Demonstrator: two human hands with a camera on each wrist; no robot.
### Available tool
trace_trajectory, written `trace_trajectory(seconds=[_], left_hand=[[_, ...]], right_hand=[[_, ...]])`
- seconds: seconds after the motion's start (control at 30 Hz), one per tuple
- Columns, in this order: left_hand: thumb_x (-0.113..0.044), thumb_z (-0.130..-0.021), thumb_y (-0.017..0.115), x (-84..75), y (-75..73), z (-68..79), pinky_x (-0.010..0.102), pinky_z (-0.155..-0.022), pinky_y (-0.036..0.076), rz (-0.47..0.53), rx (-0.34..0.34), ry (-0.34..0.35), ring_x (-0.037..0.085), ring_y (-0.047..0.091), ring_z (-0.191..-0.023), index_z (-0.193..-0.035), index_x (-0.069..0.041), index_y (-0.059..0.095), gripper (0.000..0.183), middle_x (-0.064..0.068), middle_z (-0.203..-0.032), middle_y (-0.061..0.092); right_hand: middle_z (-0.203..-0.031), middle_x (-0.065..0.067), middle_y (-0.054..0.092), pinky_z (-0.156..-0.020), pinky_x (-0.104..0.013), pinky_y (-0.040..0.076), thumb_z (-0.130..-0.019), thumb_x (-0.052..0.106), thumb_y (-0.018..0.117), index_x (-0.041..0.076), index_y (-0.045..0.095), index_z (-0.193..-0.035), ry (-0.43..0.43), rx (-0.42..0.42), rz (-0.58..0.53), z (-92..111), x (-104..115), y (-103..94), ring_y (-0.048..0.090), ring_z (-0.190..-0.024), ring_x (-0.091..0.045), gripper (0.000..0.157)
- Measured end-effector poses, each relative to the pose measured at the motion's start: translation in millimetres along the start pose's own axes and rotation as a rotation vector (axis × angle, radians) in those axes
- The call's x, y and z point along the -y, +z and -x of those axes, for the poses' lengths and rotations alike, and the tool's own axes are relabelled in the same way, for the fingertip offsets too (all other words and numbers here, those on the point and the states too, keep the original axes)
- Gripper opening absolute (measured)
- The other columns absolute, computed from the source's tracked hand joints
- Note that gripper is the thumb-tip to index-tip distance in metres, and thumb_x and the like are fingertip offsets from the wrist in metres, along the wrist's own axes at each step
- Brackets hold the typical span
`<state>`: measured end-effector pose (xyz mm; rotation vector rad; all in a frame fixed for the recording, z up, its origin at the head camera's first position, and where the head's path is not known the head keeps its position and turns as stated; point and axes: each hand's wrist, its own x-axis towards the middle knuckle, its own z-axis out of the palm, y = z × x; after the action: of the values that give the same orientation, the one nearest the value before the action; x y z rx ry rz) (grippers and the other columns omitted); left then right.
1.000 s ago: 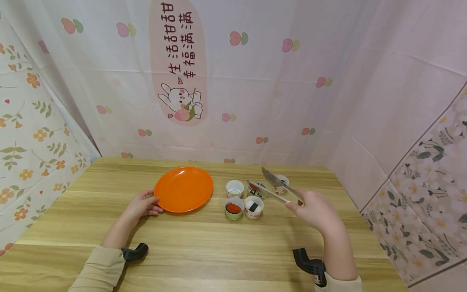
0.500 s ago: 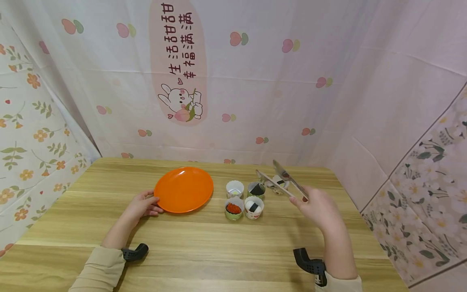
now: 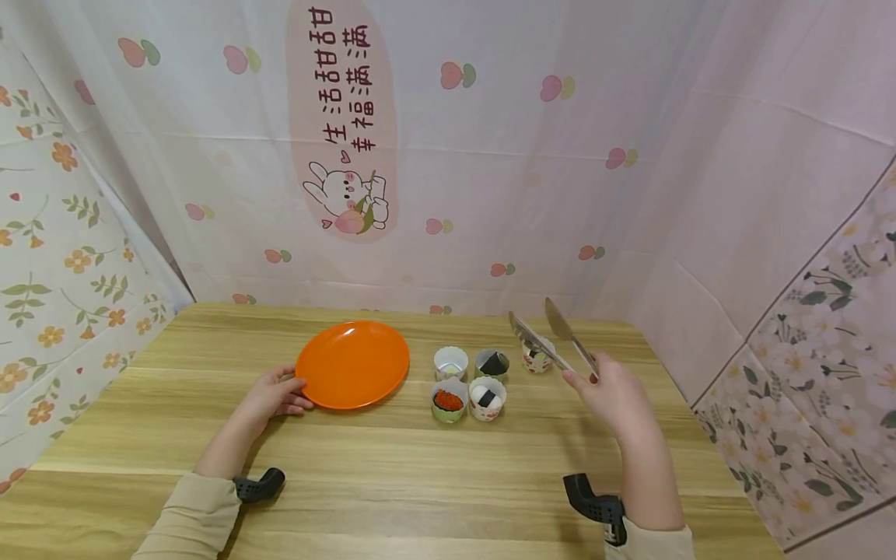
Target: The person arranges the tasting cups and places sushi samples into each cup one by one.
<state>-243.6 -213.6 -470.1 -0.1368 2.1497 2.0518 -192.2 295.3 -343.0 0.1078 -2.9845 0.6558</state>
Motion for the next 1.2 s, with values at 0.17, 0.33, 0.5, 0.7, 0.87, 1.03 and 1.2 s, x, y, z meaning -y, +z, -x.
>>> trace_trajectory(seconds=[0.17,0.33,0.5,0.7,0.87,1.03,1.2], left_hand=[[-0.008,-0.101,0.045,0.0,0.2,0.8,0.027,-0.061,0.057,0.001,0.002,0.0,0.019,0.068,-0.066,-0.142,0.01,0.027,0.048,0.011,-0.086,0.066],[-0.007,-0.101,0.044,0.4,0.4,0.9,0.027,-0.061,0.057,-0.002,-0.001,0.004,0.019,0.068,-0.066,-0.141,0.01,0.027,0.046,0.01,-0.085,0.066],[-0.007,-0.101,0.045,0.6,0.6,1.1,0.027,-0.061,0.056,-0.004,-0.003,-0.003,0.019,0.068,-0.066,-0.142,0.01,0.026,0.048,0.012,-0.085,0.065],[-0.007,-0.1,0.046,0.4,1.1,-0.3,0.026,-0.061,0.056,-0.008,-0.012,-0.023,0.019,0.067,-0.065,-0.141,0.008,0.03,0.046,0.012,-0.082,0.066],[-0.006,-0.1,0.046,0.6,1.5,0.0,0.026,-0.061,0.056,-0.002,-0.007,-0.016,0.018,0.067,-0.065,-0.14,0.008,0.031,0.045,0.012,-0.083,0.066],[-0.007,-0.101,0.045,0.2,0.6,1.0,0.026,-0.061,0.056,0.002,-0.001,-0.004,0.019,0.067,-0.065,-0.14,0.009,0.03,0.045,0.011,-0.083,0.065],[-0.007,-0.101,0.045,0.2,0.4,1.0,0.026,-0.061,0.056,-0.003,-0.003,-0.003,0.018,0.068,-0.066,-0.14,0.009,0.03,0.045,0.011,-0.084,0.066]], right_hand=[[-0.104,-0.034,0.057,-0.065,-0.053,0.048,-0.096,0.048,0.052,-0.019,0.034,-0.135,0.041,-0.009,-0.028,-2,-5,1.2,0.059,-0.088,-0.044,0.079],[-0.112,-0.039,0.052,-0.069,-0.058,0.048,-0.097,0.048,0.051,-0.019,0.032,-0.136,0.079,-0.003,-0.048,-5,-11,2.7,0.054,-0.096,-0.052,0.08],[-0.117,-0.042,0.048,-0.073,-0.062,0.046,-0.097,0.05,0.049,-0.019,0.031,-0.136,0.089,-0.02,-0.051,-6,-18,5.8,0.051,-0.101,-0.055,0.081],[-0.121,-0.043,0.045,-0.075,-0.063,0.045,-0.096,0.055,0.046,-0.019,0.029,-0.137,0.107,-0.033,-0.069,-9,-29,9.2,0.05,-0.103,-0.056,0.087],[-0.116,-0.042,0.049,-0.072,-0.061,0.047,-0.096,0.055,0.046,-0.02,0.029,-0.137,0.117,-0.057,-0.085,-10,-36,12.2,0.052,-0.101,-0.055,0.087],[-0.112,-0.041,0.052,-0.072,-0.06,0.047,-0.097,0.052,0.047,-0.023,0.028,-0.135,0.128,-0.064,-0.08,-13,-42,14.1,0.053,-0.099,-0.055,0.086],[-0.106,-0.039,0.055,-0.071,-0.059,0.047,-0.097,0.049,0.048,-0.024,0.031,-0.133,0.124,-0.083,-0.075,-15,-49,18.2,0.055,-0.095,-0.054,0.083]])
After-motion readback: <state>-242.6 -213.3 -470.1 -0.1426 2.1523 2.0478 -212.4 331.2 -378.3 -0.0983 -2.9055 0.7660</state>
